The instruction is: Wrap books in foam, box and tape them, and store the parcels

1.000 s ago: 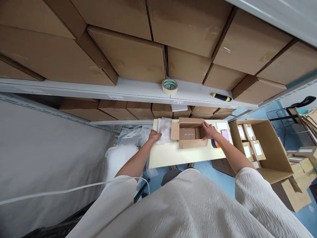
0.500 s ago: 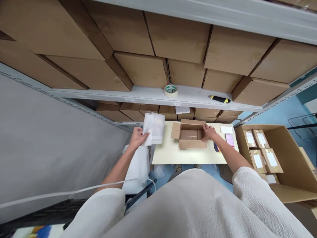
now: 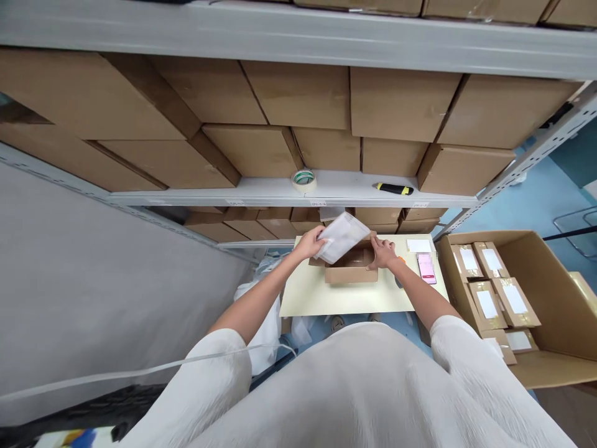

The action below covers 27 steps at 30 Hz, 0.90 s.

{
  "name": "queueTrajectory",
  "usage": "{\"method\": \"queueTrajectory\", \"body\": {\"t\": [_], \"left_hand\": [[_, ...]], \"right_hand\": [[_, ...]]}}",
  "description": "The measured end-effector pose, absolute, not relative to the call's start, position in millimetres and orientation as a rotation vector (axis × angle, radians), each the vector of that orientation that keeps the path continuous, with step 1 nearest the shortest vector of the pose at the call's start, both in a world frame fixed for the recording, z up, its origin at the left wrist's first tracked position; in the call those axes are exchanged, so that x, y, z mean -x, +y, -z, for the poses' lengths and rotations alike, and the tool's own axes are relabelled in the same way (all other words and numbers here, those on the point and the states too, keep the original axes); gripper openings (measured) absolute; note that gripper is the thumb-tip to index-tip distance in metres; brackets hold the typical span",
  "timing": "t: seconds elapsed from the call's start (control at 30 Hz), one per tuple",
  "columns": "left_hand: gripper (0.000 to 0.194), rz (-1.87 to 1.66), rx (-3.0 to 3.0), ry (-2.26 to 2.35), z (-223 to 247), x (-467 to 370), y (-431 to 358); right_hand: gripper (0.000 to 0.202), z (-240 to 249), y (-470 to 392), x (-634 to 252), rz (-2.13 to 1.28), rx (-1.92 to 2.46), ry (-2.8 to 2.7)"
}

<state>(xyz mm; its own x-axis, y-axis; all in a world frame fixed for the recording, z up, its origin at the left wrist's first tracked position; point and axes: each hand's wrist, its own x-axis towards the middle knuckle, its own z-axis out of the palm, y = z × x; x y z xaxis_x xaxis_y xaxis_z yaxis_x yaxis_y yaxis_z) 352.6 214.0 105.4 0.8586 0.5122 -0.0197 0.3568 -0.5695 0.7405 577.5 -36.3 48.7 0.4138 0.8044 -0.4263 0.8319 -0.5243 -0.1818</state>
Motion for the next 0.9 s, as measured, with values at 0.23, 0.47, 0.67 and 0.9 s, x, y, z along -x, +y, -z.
{"method": "queueTrajectory", "body": {"t": [0.23,0.47,0.67,0.9], "left_hand": [[0.031,0.246,-2.551,0.569,-81,-402,209],[0.034,0.316,-2.444,0.562,-53,-428,198],[0.031,0.071,-2.477,0.621,-55,-413,199],[0.037,-0.239,-2.376,1.0,-57,-361,214]], "right_hand": [[0.154,-38,-47,-578,0.777,-2.774,1.531],[0.153,-36,-49,-581,0.79,-2.79,1.582],[0.148,-42,-48,-580,0.794,-2.756,1.594],[0.129,-38,-60,-578,0.704,-2.82,1.564]]}}
